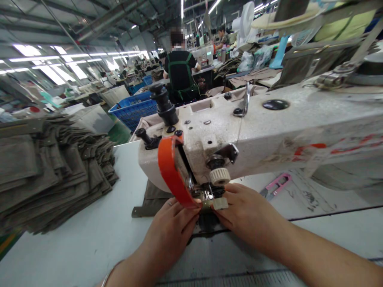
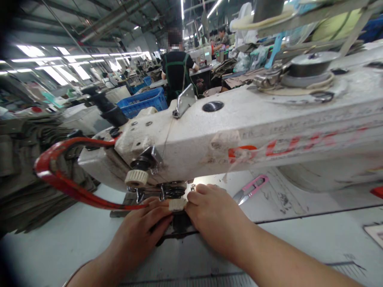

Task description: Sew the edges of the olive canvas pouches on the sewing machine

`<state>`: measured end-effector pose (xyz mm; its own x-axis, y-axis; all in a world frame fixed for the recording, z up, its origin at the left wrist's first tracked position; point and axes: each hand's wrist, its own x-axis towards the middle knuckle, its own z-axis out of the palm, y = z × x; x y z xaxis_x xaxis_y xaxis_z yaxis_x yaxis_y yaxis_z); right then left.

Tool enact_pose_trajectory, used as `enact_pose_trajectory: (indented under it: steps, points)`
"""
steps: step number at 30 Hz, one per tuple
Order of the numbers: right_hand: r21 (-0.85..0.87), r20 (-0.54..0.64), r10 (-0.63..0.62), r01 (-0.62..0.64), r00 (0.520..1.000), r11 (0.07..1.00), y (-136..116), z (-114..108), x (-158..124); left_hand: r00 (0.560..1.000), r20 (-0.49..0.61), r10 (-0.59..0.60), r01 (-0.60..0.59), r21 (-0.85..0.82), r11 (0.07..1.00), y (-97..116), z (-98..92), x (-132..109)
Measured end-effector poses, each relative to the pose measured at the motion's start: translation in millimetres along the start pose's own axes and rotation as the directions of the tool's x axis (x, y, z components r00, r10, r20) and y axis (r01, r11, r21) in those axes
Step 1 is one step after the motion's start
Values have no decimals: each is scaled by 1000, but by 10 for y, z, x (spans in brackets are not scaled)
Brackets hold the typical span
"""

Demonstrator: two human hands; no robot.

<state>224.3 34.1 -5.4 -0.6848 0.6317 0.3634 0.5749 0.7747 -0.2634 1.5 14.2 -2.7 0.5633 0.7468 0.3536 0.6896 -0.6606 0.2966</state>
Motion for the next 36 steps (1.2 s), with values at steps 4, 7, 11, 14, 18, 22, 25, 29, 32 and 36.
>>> enact_pose_trajectory:
  steps: [4,7,11,14,18,22,25,29,32,36]
  points:
    - [47,-6,60,-60,998,997,-17,-88,-21,997,-62,43,-43,1,999,67,-5,67]
    - [89,-42,156,-152,987,984,-44,-107,-18,995,-82,60,-62,-26,998,96,20,106]
    - [143,-60,110,-101,992,985,-79,-43,-3,996,-90,0,-8,-82,997,113,56,101]
    - [194,-96,116,-96,988,976,-82,4,-10,995,-93,-30,23,-70,997,138,64,81]
    - [214,-118,153,-125,981,969,-72,33,-44,995,-93,-30,27,-35,999,161,67,83]
    - [171,-144,149,-124,978,978,-74,55,-68,993,-105,-53,43,-95,995,140,82,99]
    - [136,-146,143,-124,979,983,-69,67,-60,990,-138,-28,15,-97,995,119,96,120]
    - [136,-180,142,-118,973,984,-42,78,-18,988,-155,-22,9,-84,996,92,107,173]
    - [139,-157,166,-144,974,980,-17,91,4,982,-191,-8,-3,-57,998,67,112,214]
    - [144,-90,231,-217,969,966,14,119,15,979,-201,-28,21,-34,999,44,116,245]
